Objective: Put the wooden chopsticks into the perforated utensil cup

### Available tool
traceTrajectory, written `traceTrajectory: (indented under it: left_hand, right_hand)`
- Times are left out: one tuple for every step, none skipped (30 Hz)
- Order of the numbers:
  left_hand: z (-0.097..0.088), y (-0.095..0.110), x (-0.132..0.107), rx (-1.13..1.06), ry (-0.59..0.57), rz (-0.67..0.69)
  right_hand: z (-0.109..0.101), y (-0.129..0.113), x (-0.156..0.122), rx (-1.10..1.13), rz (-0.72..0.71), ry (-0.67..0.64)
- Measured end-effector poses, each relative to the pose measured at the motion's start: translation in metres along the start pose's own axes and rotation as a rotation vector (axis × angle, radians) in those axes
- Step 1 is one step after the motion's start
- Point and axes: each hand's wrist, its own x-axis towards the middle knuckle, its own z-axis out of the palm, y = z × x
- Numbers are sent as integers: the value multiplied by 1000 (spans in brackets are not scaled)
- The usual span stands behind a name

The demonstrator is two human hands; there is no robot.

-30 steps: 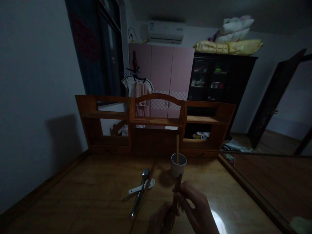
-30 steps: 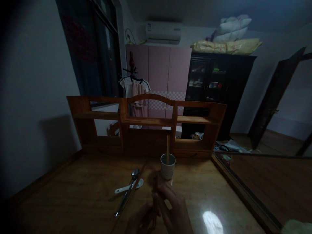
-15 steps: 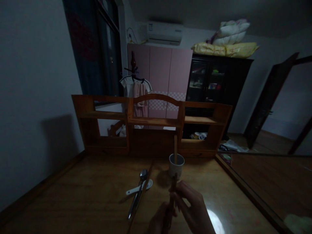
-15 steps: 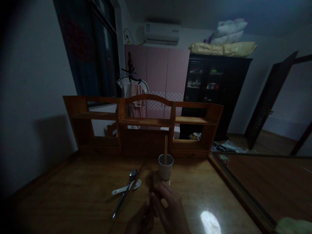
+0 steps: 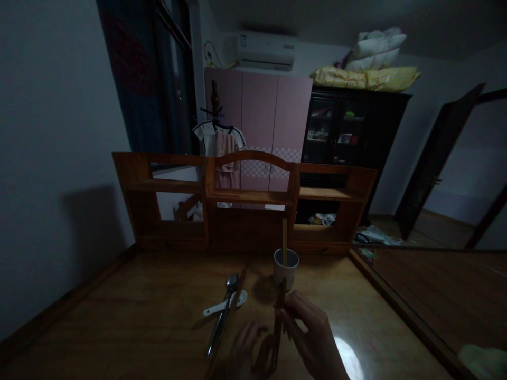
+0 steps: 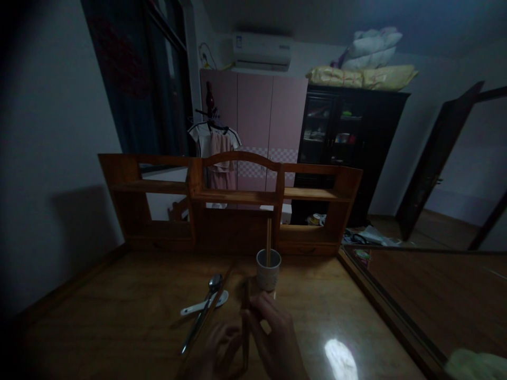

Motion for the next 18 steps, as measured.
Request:
traceTrajectory:
  left_hand:
    - [-7, -4, 6, 52, 48, 1]
    - [-15, -8, 12, 109, 94, 1]
    - [-22, -13, 18, 144, 133, 5]
    - [-28, -17, 23, 158, 164, 15]
    - [-34, -21, 28, 149, 184, 28]
    - [-38, -24, 32, 122, 187, 48]
    - [-40, -26, 34, 86, 182, 66]
    - [-42, -26, 35, 48, 171, 76]
    - [-41, -25, 35, 15, 159, 76]
    - [-40, -23, 33, -13, 143, 61]
    - [-37, -21, 31, -35, 117, 28]
    - [-33, -17, 27, -56, 76, -12]
    - [-27, -14, 24, -81, 22, -47]
    - [-21, -12, 20, -108, -52, -69]
    - [-14, -11, 16, -133, -122, -80]
    - [-6, -12, 13, -151, -182, -75]
    - [1, -13, 10, -159, -223, -56]
    - [8, -16, 8, -160, -241, -35]
  right_hand:
    - [0, 1, 0, -8, -3, 9]
    - [-1, 1, 0, -17, -5, 16]
    - [-1, 2, 0, -22, -4, 21]
    - [-1, 3, 0, -23, -3, 24]
    - [-1, 4, 1, -22, -2, 26]
    - [-1, 5, 1, -20, -3, 27]
    - [-1, 5, 1, -20, -5, 29]
    - [-1, 5, 1, -21, -8, 31]
    - [0, 5, 1, -22, -11, 33]
    - [0, 5, 2, -24, -17, 39]
    - [0, 5, 2, -26, -22, 46]
    - [-1, 4, 2, -30, -27, 55]
    - [-1, 4, 2, -33, -31, 62]
    - [-1, 4, 2, -39, -31, 69]
    - [-2, 4, 1, -46, -32, 71]
    - [-3, 4, 1, -50, -31, 69]
    - [-4, 4, 1, -53, -28, 66]
    - [-5, 5, 1, -53, -24, 61]
